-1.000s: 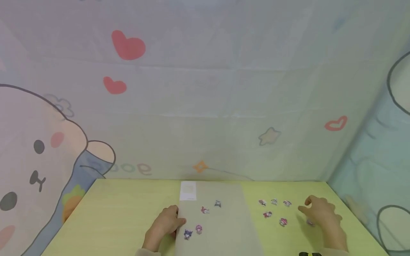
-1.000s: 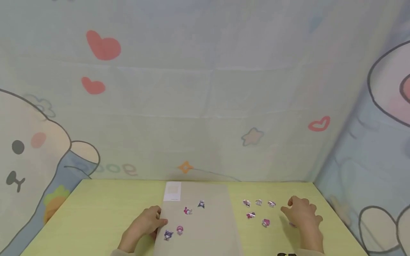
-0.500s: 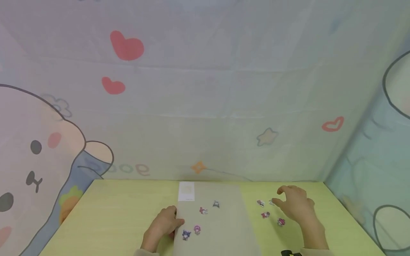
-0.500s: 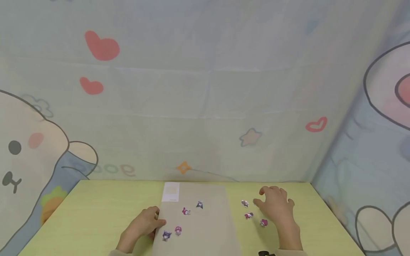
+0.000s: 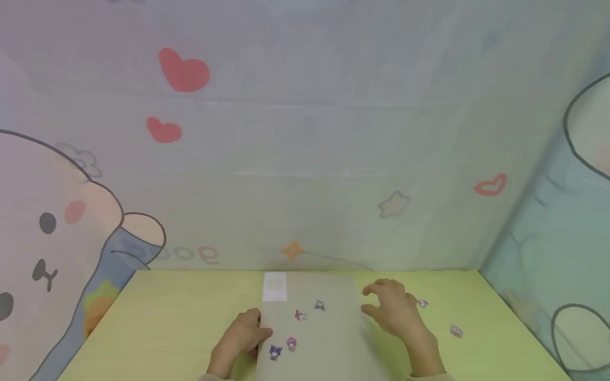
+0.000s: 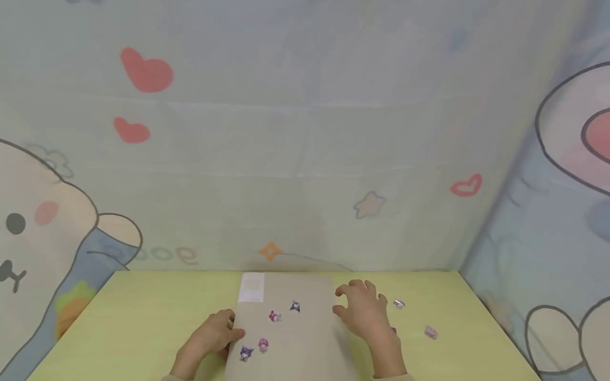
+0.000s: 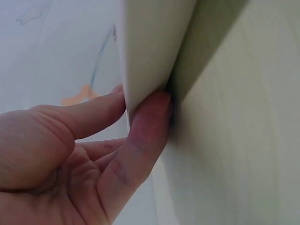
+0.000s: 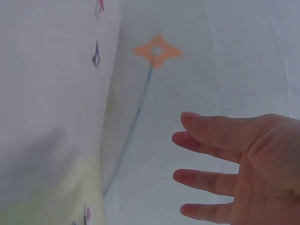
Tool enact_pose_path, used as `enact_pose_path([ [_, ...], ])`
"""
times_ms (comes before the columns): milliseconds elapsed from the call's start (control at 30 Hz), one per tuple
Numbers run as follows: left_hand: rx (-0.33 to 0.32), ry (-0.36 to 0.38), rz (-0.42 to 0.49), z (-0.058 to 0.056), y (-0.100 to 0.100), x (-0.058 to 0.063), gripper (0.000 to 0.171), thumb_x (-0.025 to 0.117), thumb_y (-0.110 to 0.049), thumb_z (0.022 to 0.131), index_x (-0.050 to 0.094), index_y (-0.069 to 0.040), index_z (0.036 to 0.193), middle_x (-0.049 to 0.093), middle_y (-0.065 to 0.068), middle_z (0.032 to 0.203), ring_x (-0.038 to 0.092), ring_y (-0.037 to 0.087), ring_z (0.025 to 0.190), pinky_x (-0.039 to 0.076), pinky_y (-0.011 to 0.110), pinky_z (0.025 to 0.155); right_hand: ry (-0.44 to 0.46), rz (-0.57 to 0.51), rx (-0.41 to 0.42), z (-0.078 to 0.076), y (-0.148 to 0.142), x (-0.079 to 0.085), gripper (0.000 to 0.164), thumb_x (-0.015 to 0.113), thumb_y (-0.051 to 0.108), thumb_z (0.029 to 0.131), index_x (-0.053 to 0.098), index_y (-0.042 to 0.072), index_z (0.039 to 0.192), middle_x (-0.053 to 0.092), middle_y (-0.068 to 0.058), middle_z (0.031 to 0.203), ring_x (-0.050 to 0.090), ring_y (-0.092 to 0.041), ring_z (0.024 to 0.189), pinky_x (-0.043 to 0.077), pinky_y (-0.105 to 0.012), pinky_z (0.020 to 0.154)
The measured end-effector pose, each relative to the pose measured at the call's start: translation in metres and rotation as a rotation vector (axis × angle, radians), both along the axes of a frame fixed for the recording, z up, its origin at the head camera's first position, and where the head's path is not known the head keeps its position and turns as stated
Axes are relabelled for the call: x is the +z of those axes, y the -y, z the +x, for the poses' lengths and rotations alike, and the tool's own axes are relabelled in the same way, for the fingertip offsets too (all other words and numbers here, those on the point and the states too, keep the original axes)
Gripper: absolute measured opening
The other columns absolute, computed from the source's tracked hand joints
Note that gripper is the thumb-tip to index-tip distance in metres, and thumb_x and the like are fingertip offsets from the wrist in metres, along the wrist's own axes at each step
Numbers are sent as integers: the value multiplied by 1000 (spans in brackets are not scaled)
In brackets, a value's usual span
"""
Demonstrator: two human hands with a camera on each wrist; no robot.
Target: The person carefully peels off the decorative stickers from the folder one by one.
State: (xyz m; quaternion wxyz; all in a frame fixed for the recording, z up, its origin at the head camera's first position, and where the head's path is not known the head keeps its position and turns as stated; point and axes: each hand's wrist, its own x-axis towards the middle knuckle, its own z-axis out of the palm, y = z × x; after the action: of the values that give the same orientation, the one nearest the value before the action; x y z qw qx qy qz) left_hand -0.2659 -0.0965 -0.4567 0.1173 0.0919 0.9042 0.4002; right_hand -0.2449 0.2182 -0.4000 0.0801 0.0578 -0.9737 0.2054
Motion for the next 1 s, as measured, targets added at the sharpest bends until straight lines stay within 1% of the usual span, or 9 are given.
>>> enact_pose_path([
  [67, -8, -7, 1, 0, -1, 0, 26, 61, -13, 81, 49, 6, 93, 55, 8, 65, 56, 19, 47, 45, 31, 50, 11, -7, 12, -1, 8, 0, 26, 66, 29, 77, 61, 22, 102, 46, -9, 123, 30, -36, 118, 24, -66, 81],
  [233, -26, -32, 0, -4, -1, 1, 27, 61, -14, 82, 49, 7, 94, 56, 8, 67, 56, 17, 47, 46, 30, 50, -3, -61, 29, -5, 26, 3, 25, 66, 26, 77, 62, 22, 102, 42, -12, 127, 27, -36, 120, 23, -64, 85],
  [333, -27, -21, 1, -3, 1, 0, 30, 61, -14, 82, 49, 9, 96, 56, 9, 67, 56, 17, 47, 47, 30, 50, 8, -85, 37, -5, 39, 1, 24, 66, 25, 77, 63, 23, 100, 42, -13, 128, 28, -36, 120, 24, -64, 85],
  [467, -25, -10, 9, 0, 3, -2, 30, 62, -14, 81, 49, 10, 96, 57, 9, 69, 57, 17, 47, 47, 31, 51, 10, -89, 65, -4, 57, -5, 24, 66, 26, 76, 63, 23, 100, 43, -12, 127, 30, -36, 120, 25, -64, 84],
  [667, -6, 18, 18, 1, 3, -3, 31, 62, -13, 81, 48, 10, 97, 57, 9, 70, 57, 18, 48, 48, 31, 52, 10, -45, 162, -2, 84, -14, 25, 67, 28, 75, 63, 22, 98, 45, -13, 125, 32, -36, 118, 23, -65, 84],
  [800, -10, 23, 34, 1, 3, -3, 30, 62, -13, 81, 49, 9, 97, 57, 9, 69, 57, 19, 48, 48, 31, 52, 27, -20, 224, -1, 100, -22, 23, 66, 29, 74, 63, 22, 96, 46, -13, 124, 32, -37, 117, 20, -67, 85],
  [900, -19, 11, 45, 0, 3, -4, 27, 62, -13, 81, 49, 7, 93, 57, 9, 68, 57, 19, 47, 48, 31, 51, 27, 2, 247, -1, 110, -27, 20, 67, 28, 73, 64, 22, 92, 47, -13, 122, 33, -38, 116, 21, -66, 84],
  [1000, -21, 6, 48, 0, 3, -3, 25, 62, -13, 81, 49, 6, 91, 57, 9, 67, 57, 19, 47, 47, 31, 50, 28, 33, 252, -1, 117, -32, 19, 69, 27, 71, 64, 23, 89, 48, -13, 120, 34, -38, 115, 22, -66, 84],
])
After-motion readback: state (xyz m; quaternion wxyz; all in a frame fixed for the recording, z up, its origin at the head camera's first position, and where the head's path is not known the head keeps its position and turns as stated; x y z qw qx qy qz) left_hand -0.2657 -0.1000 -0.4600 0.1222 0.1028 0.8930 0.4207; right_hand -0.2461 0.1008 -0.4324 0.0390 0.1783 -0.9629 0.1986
